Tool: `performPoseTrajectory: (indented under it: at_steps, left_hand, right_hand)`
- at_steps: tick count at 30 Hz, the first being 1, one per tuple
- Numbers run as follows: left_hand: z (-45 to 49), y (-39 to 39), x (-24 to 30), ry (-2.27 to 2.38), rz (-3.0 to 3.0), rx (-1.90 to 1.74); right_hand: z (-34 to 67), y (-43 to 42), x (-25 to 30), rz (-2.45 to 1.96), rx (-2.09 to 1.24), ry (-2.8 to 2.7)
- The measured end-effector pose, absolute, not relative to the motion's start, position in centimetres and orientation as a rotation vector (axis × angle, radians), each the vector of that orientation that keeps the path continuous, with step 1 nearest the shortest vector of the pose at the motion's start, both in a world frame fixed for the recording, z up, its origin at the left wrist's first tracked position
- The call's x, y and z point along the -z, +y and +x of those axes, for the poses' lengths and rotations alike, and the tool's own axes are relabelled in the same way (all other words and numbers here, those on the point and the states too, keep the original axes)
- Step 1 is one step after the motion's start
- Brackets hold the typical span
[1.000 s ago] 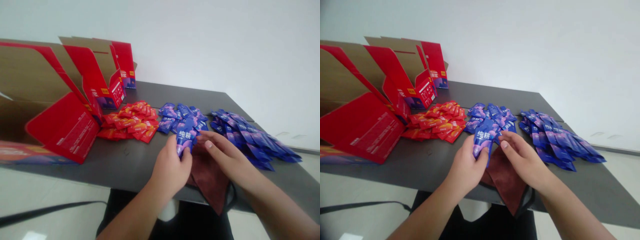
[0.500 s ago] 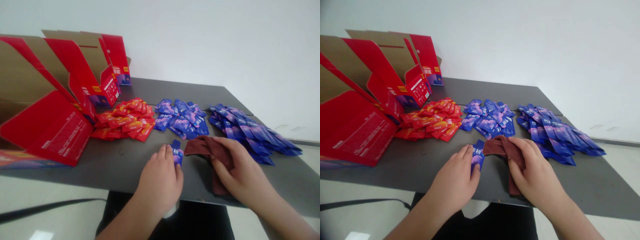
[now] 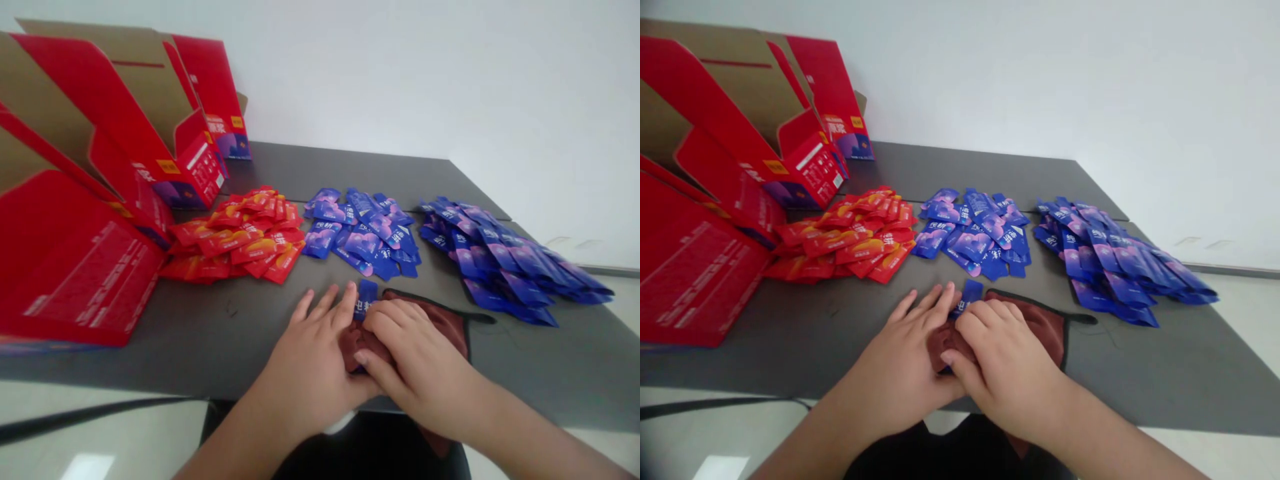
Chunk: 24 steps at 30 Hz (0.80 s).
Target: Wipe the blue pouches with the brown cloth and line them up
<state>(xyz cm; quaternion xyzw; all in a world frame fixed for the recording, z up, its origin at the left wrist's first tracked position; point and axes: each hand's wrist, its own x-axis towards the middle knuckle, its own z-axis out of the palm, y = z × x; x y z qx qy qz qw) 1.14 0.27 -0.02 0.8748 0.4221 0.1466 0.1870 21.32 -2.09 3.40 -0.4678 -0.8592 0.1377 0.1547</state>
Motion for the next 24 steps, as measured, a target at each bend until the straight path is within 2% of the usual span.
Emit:
performPoseTrajectory:
  at_steps: [9,24]
  left_hand:
    - [1.3,0.5,0.1,1.254,2.412,-0.389]
    - [1.1,0.5,-0.1,1.269,2.486,-0.327]
  right_hand:
    - [21.4,-0.1,-2.9,-1.361,-0.445,-2.543]
    - [22.0,0.8,-1.5,-1.473,-0.19,-2.242]
